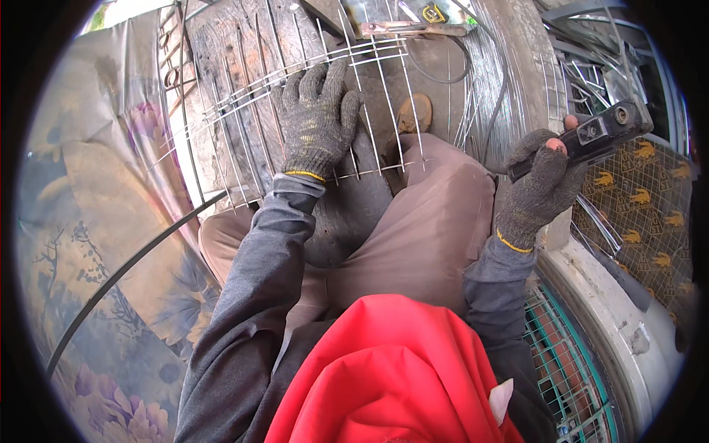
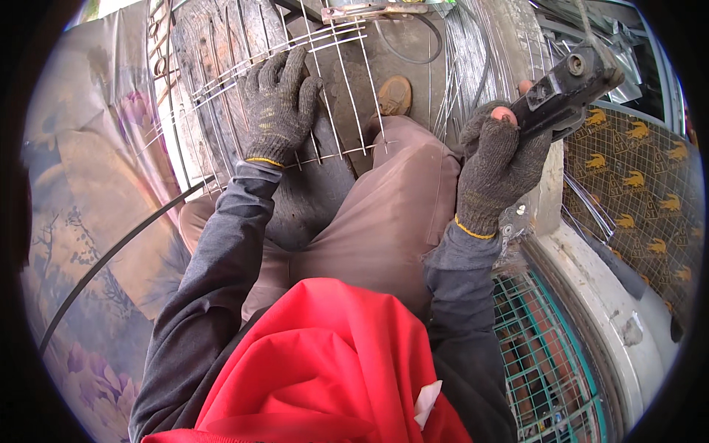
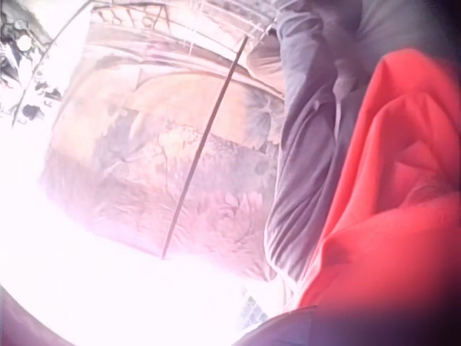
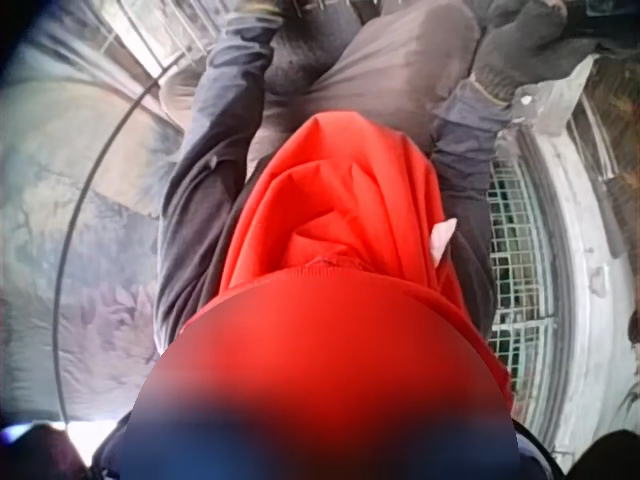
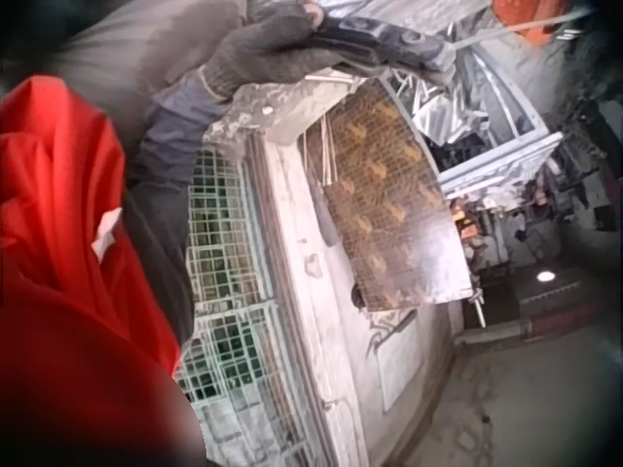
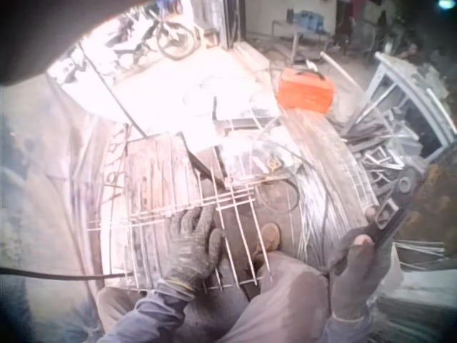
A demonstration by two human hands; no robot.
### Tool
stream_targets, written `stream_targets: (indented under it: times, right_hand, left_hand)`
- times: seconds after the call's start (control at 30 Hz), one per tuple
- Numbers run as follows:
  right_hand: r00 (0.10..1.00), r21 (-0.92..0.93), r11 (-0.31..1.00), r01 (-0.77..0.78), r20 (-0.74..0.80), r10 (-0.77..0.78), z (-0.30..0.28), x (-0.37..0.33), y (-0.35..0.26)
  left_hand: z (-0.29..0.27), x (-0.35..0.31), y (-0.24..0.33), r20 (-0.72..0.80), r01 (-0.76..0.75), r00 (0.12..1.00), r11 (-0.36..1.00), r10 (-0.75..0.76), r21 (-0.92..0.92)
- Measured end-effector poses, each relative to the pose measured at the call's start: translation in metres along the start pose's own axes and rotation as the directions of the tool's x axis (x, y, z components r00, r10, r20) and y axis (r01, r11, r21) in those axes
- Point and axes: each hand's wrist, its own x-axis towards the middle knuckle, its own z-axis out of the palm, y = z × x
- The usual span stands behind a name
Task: Welding a metal mesh grate onto a frame structure using a handheld welding torch.
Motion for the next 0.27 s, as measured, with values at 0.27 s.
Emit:
stream_targets:
  times: [0.27]
  right_hand:
    - [0.992, -0.041, 0.995, 0.093, -0.081, -0.096, -0.016, 0.018, -0.014]
  left_hand:
    - [-0.001, 0.002, 0.003, 0.039, -0.029, 0.999, 1.000, 0.029, -0.004]
